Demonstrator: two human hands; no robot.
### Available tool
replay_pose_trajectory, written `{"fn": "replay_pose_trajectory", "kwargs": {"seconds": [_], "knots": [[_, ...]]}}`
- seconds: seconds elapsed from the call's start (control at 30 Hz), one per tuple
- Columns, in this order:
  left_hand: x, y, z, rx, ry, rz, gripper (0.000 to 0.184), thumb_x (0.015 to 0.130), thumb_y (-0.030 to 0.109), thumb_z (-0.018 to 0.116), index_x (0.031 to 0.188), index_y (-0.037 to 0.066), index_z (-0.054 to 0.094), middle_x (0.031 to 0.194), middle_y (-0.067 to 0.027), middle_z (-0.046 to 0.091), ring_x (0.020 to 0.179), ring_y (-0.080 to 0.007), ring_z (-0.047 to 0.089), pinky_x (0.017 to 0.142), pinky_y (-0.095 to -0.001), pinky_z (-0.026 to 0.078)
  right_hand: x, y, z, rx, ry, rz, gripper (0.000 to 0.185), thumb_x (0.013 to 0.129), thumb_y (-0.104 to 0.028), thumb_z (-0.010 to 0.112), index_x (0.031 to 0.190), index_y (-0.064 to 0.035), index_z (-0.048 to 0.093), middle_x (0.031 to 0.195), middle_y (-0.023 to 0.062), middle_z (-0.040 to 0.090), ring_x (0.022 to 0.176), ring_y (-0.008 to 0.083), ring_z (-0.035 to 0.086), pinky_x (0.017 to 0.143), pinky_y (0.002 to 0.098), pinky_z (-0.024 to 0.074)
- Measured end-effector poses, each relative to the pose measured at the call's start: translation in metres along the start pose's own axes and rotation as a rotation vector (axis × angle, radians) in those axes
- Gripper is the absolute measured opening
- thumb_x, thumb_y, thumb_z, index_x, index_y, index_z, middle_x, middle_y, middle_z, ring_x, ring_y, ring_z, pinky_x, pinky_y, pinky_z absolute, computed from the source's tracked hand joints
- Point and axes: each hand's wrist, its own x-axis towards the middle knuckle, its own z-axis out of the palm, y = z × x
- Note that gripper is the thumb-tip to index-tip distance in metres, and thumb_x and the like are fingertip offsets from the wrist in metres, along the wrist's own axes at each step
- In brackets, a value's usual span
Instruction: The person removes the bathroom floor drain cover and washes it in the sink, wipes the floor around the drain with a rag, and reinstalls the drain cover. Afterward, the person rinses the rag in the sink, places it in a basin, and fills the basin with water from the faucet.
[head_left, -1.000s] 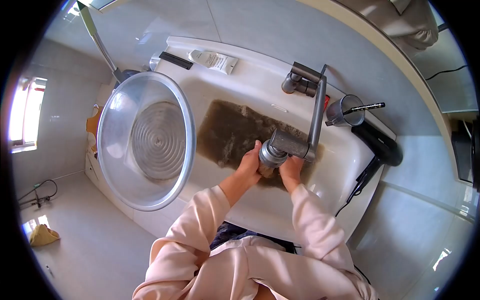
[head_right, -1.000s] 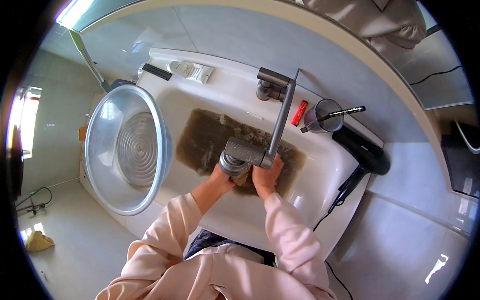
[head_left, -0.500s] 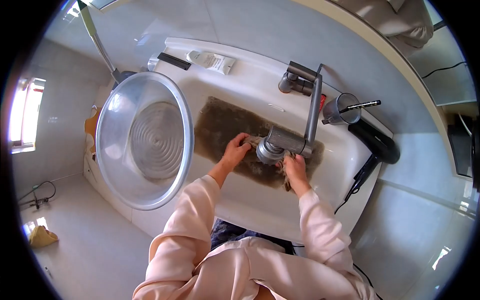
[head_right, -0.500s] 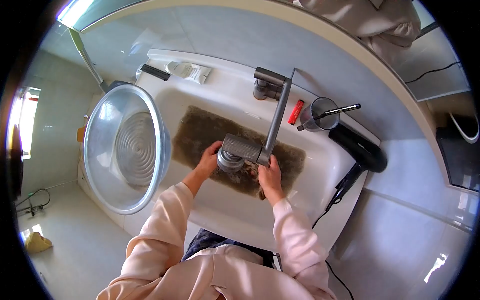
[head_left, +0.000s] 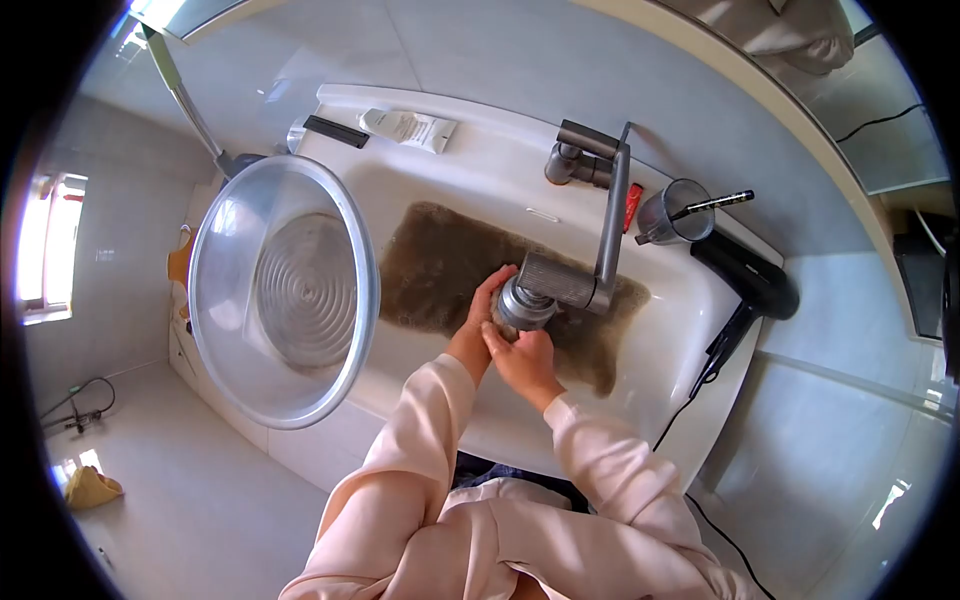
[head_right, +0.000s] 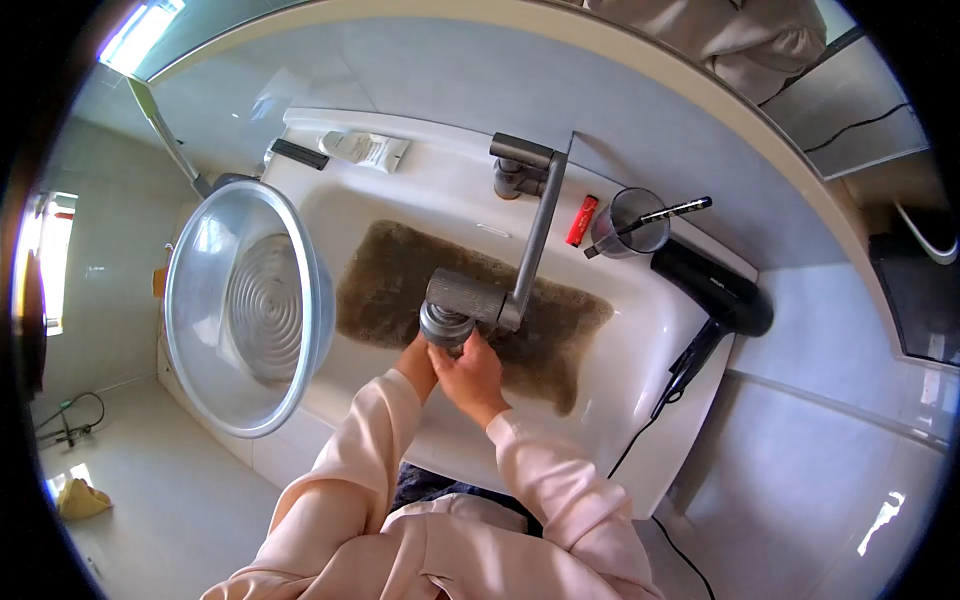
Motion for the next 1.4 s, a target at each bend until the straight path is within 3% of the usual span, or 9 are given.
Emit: {"fn": "replay_pose_trajectory", "kwargs": {"seconds": [0.23,0.43,0.53,0.63,0.73,0.8,1.13,1.33,1.4], "knots": [[0.002,-0.029,-0.043,0.245,0.159,0.179,0.023,0.085,0.027,0.054,0.104,0.015,0.053,0.101,-0.0008,0.057,0.092,-0.0167,0.052,0.083,-0.0323,0.041,0.000,0.015,-0.001,-0.143,0.048,-0.002,0.022,0.079,-0.024,0.055,0.094,-0.0075,0.055,0.076,0.0173,0.062,0.069,0.0379,0.059,0.063,0.0438,0.0468],[-0.003,-0.010,-0.036,0.703,0.351,0.352,0.036,0.081,0.030,0.056,0.113,0.015,0.052,0.099,-0.0030,0.057,0.089,-0.0131,0.052,0.076,-0.0321,0.043,0.047,0.095,-0.018,-0.228,0.099,0.350,0.034,0.083,-0.030,0.047,0.108,-0.0067,0.051,0.093,0.0253,0.057,0.091,0.0403,0.053,0.077,0.0492,0.0385],[0.028,0.019,-0.087,0.913,0.485,0.526,0.040,0.082,0.026,0.055,0.120,0.014,0.048,0.099,-0.0048,0.056,0.090,-0.0136,0.052,0.078,-0.0318,0.042,0.040,0.110,-0.012,-0.744,0.239,0.163,0.045,0.081,-0.024,0.049,0.121,-0.0072,0.039,0.106,0.0229,0.050,0.093,0.0400,0.052,0.078,0.0554,0.0333],[0.034,0.013,-0.096,1.047,0.384,0.745,0.042,0.083,0.026,0.052,0.123,0.015,0.047,0.103,-0.0063,0.056,0.093,-0.0182,0.054,0.080,-0.0327,0.043,0.032,0.088,-0.024,-0.559,-0.090,0.168,0.054,0.078,-0.022,0.052,0.125,-0.0046,0.031,0.114,0.0195,0.045,0.097,0.0381,0.050,0.080,0.0574,0.0294],[0.008,-0.008,-0.028,0.485,0.423,0.626,0.033,0.083,0.026,0.052,0.113,0.013,0.054,0.100,-0.0094,0.058,0.091,-0.0226,0.057,0.079,-0.0341,0.045,0.033,0.065,-0.004,-0.355,-0.028,0.265,0.045,0.075,-0.022,0.056,0.114,-0.0035,0.041,0.108,0.0212,0.052,0.098,0.0378,0.051,0.079,0.0533,0.0346],[-0.009,-0.007,0.004,0.163,0.036,0.347,0.025,0.084,0.028,0.052,0.102,0.012,0.058,0.093,-0.0093,0.061,0.084,-0.0224,0.059,0.076,-0.0341,0.048,0.013,0.044,0.007,-0.217,0.076,0.065,0.033,0.077,-0.022,0.056,0.104,-0.0059,0.048,0.097,0.0207,0.058,0.089,0.0381,0.055,0.075,0.0468,0.0417],[-0.004,-0.022,0.000,0.225,0.411,0.088,0.025,0.084,0.031,0.052,0.099,0.011,0.055,0.095,-0.0053,0.061,0.091,-0.0186,0.056,0.082,-0.0360,0.043,0.008,0.030,0.007,-0.354,0.076,0.062,0.019,0.081,-0.024,0.050,0.091,-0.0079,0.055,0.085,0.0173,0.060,0.076,0.0369,0.058,0.067,0.0456,0.0464],[-0.022,-0.010,0.006,0.409,0.364,0.421,0.039,0.083,0.029,0.053,0.117,0.012,0.046,0.108,-0.0053,0.056,0.102,-0.0167,0.050,0.088,-0.0348,0.038,0.052,0.083,-0.021,-0.399,0.199,0.314,0.046,0.075,-0.023,0.056,0.115,-0.0047,0.042,0.103,0.0174,0.052,0.095,0.0380,0.051,0.079,0.0534,0.0359],[0.005,0.012,-0.042,0.532,0.314,0.484,0.048,0.082,0.026,0.052,0.127,0.014,0.038,0.112,-0.0061,0.052,0.101,-0.0185,0.050,0.088,-0.0347,0.037,0.039,0.097,-0.010,-0.764,0.215,0.004,0.056,0.073,-0.021,0.057,0.122,-0.0066,0.034,0.107,0.0120,0.046,0.099,0.0362,0.048,0.079,0.0551,0.0330]]}}
